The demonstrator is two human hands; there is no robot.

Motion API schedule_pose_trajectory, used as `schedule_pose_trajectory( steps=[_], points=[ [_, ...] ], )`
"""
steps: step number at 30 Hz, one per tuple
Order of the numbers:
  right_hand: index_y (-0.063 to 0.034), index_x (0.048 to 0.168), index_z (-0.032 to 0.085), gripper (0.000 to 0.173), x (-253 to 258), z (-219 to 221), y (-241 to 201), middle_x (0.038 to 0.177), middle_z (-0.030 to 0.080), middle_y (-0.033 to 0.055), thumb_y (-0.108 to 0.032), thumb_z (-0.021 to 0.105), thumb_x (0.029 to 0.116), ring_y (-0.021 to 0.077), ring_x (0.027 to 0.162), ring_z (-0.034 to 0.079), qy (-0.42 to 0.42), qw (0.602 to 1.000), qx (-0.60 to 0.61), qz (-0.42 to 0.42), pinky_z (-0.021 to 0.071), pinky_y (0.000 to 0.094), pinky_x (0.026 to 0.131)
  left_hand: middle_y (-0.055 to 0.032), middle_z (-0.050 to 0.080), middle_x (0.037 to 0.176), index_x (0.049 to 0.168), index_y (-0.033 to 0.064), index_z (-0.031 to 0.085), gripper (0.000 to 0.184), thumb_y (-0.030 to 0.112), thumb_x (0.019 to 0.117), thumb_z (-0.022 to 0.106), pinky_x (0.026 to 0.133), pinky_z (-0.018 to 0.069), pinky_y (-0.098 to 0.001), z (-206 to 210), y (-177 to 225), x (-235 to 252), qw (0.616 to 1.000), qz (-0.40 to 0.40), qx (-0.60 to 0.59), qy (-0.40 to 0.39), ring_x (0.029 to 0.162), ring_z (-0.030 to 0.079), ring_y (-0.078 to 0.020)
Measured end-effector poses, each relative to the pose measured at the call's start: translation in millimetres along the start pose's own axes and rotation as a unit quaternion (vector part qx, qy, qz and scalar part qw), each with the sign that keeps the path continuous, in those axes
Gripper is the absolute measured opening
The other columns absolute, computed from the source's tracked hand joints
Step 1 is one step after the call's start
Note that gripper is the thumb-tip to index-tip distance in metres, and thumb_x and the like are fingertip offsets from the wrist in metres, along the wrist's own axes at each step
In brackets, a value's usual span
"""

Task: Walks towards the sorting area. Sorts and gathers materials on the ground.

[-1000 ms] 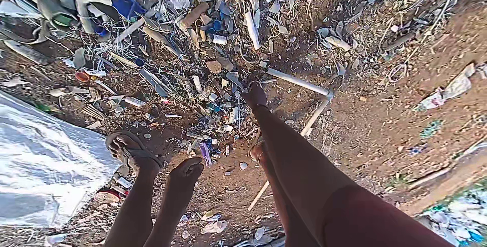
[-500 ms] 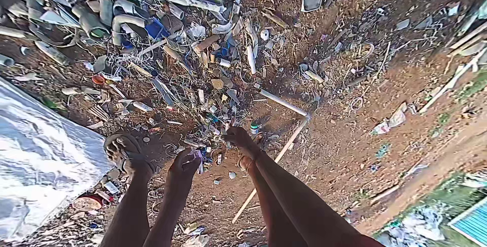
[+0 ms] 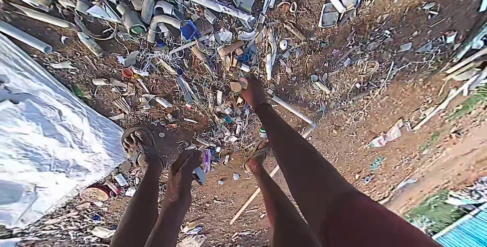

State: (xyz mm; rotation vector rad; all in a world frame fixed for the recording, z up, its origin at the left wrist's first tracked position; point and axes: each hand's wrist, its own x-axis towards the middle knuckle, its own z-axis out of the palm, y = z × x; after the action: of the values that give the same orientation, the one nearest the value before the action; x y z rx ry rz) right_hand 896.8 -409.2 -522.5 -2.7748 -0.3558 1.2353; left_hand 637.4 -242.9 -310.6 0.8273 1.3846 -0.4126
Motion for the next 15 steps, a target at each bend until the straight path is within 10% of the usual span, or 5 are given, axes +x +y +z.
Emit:
schedule_pose_trajectory(
  steps=[3, 7, 12, 15],
  points=[
    [-0.0198, 0.146, 0.06, 0.055, 43.4, 0.6, 0.9, 0.168, 0.027, 0.0165, -0.031, 0.069, 0.0928, 0.0479, 0.145, 0.037, -0.033, 0.99, -0.138, 0.01, 0.0455, 0.0661, 0.103, -0.0054, 0.067, 0.095, 0.103, 0.0065, 0.067, 0.024, 0.013, 0.0877, 0.049, 0.06, 0.0537, -0.0316, -9.8, -3.1, 1.4, 1.0, -0.011, 0.012, -0.019, 0.079, 0.065, -0.0177],
    [-0.0138, 0.136, 0.066, 0.048, 45.3, -5.5, -10.7, 0.147, 0.056, 0.0204, -0.03, 0.069, 0.0912, 0.0453, 0.141, 0.045, -0.04, 0.99, -0.131, 0.009, 0.0417, 0.0676, 0.106, -0.0061, 0.065, 0.102, 0.106, 0.0062, 0.065, 0.029, 0.008, 0.087, 0.043, 0.065, 0.0544, -0.0345, -14.2, 3.5, -2.2, 0.999, -0.033, -0.006, -0.018, 0.09, 0.065, -0.0191],
    [-0.0082, 0.117, 0.071, 0.028, -39.2, 11.5, -35.2, 0.108, 0.073, 0.0177, -0.025, 0.065, 0.0961, 0.0364, 0.103, 0.07, -0.007, 0.999, 0.041, -0.012, 0.0548, 0.059, 0.088, -0.0063, 0.067, 0.097, 0.104, 0.0045, 0.065, 0.029, 0.004, 0.0872, 0.042, 0.063, 0.0539, -0.031, -25.3, 15.2, -7.8, 0.999, -0.018, -0.051, -0.008, 0.084, 0.066, -0.0176],
    [-0.0029, 0.13, 0.058, 0.044, -135.9, 8.9, -75.7, 0.107, 0.07, 0.0174, -0.018, 0.077, 0.0927, 0.0283, 0.089, 0.068, -0.132, 0.959, 0.249, -0.01, 0.0569, 0.0486, 0.079, -0.0021, 0.061, 0.081, 0.098, 0.006, 0.065, 0.022, 0.002, 0.0974, 0.044, 0.054, 0.046, -0.0235, -30.4, 28.1, -14.1, 0.997, -0.028, -0.057, 0.045, 0.067, 0.057, -0.0119]
  ],
)
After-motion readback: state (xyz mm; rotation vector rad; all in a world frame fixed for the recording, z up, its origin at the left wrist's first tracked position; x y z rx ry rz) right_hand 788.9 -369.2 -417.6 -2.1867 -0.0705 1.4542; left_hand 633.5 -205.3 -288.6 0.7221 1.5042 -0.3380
